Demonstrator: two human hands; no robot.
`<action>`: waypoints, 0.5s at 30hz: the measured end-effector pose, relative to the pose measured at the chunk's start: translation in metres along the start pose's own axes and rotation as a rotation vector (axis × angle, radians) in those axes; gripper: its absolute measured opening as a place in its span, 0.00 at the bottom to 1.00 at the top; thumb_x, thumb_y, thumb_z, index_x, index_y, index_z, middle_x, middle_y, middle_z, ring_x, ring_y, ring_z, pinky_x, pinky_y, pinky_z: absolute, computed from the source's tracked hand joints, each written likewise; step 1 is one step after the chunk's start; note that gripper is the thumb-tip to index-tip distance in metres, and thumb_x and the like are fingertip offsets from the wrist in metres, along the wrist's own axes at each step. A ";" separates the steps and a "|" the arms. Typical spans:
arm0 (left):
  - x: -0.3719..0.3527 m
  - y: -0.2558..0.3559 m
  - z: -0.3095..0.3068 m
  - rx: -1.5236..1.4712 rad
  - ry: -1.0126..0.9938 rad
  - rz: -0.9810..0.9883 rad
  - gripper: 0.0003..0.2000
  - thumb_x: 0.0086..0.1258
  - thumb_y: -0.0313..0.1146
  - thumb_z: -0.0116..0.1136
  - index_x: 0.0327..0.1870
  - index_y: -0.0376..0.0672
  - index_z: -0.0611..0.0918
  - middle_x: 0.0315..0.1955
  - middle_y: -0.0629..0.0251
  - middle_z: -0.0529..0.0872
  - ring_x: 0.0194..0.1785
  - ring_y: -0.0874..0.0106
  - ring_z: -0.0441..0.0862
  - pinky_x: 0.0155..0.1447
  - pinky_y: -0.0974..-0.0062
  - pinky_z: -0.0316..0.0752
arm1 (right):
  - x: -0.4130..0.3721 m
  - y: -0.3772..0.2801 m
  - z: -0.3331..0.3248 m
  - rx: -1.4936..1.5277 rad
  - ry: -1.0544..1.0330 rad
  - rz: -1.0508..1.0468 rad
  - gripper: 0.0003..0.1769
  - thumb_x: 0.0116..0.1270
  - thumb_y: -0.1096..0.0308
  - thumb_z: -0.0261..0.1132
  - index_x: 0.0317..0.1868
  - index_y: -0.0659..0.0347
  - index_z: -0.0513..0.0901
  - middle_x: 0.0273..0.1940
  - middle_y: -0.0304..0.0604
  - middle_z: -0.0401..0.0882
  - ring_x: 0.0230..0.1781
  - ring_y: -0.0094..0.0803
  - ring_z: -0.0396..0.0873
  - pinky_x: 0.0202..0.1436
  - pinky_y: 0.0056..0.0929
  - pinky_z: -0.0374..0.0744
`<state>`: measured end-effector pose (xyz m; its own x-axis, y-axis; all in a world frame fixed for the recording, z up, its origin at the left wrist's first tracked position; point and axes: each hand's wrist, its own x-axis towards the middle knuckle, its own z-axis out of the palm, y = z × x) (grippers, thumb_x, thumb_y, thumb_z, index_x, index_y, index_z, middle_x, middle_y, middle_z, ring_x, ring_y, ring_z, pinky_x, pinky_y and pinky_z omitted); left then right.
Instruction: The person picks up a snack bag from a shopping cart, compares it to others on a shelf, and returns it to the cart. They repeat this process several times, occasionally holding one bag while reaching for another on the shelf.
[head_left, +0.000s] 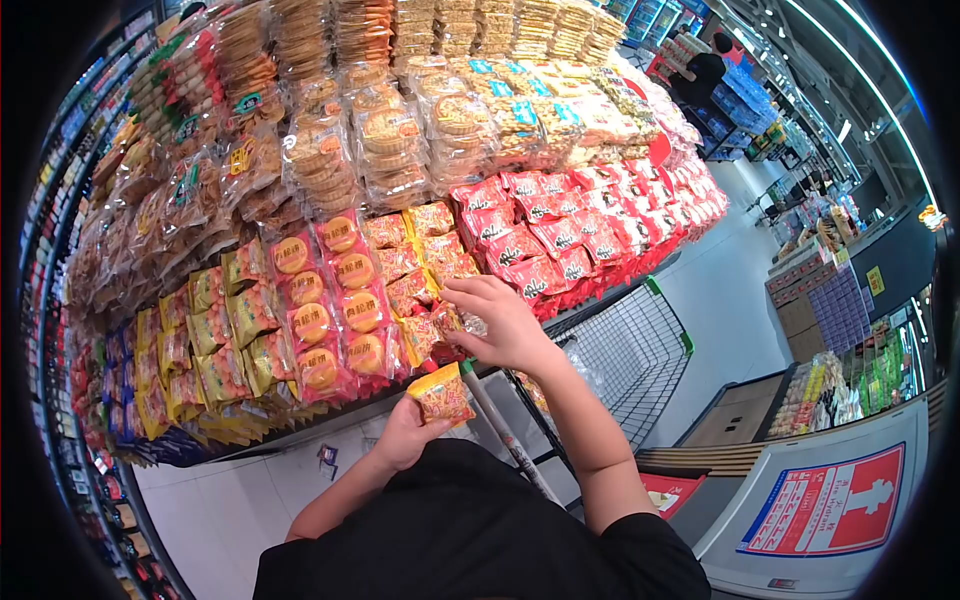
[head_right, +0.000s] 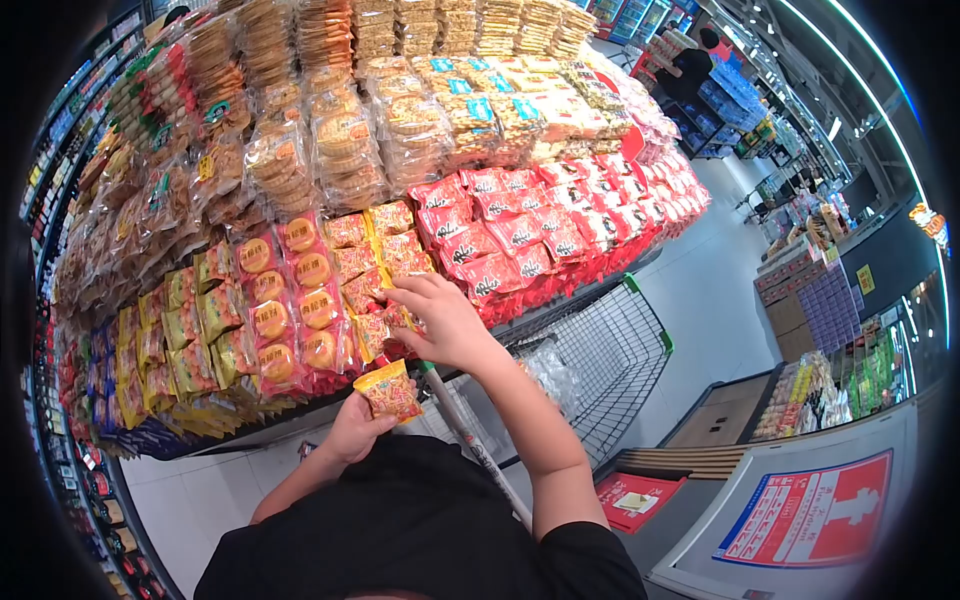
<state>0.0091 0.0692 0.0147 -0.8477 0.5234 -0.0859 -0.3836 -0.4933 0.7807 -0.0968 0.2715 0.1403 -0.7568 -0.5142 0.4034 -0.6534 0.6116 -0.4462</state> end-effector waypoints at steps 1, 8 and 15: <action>-0.001 0.007 0.008 -0.011 0.002 0.032 0.32 0.67 0.20 0.61 0.72 0.37 0.61 0.66 0.57 0.73 0.69 0.65 0.73 0.74 0.62 0.66 | -0.004 -0.005 -0.010 0.093 0.082 0.022 0.26 0.52 0.66 0.77 0.53 0.61 0.84 0.53 0.47 0.83 0.56 0.45 0.79 0.59 0.40 0.78; 0.007 0.047 0.047 -0.088 0.025 0.210 0.28 0.74 0.22 0.49 0.74 0.36 0.57 0.67 0.54 0.72 0.71 0.62 0.71 0.75 0.60 0.63 | -0.042 -0.063 -0.033 0.370 0.063 0.207 0.19 0.55 0.67 0.77 0.44 0.62 0.80 0.51 0.47 0.84 0.51 0.36 0.83 0.48 0.30 0.80; 0.015 0.054 0.059 -0.197 -0.035 0.286 0.35 0.69 0.21 0.48 0.77 0.35 0.50 0.73 0.52 0.63 0.76 0.60 0.62 0.79 0.59 0.55 | -0.044 -0.069 -0.027 0.211 0.133 0.182 0.26 0.51 0.65 0.79 0.47 0.63 0.77 0.55 0.49 0.81 0.50 0.38 0.81 0.47 0.33 0.79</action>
<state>-0.0024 0.0916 0.0920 -0.9193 0.3664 0.1435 -0.1982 -0.7462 0.6356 -0.0177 0.2685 0.1752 -0.8617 -0.3159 0.3970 -0.5073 0.5409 -0.6708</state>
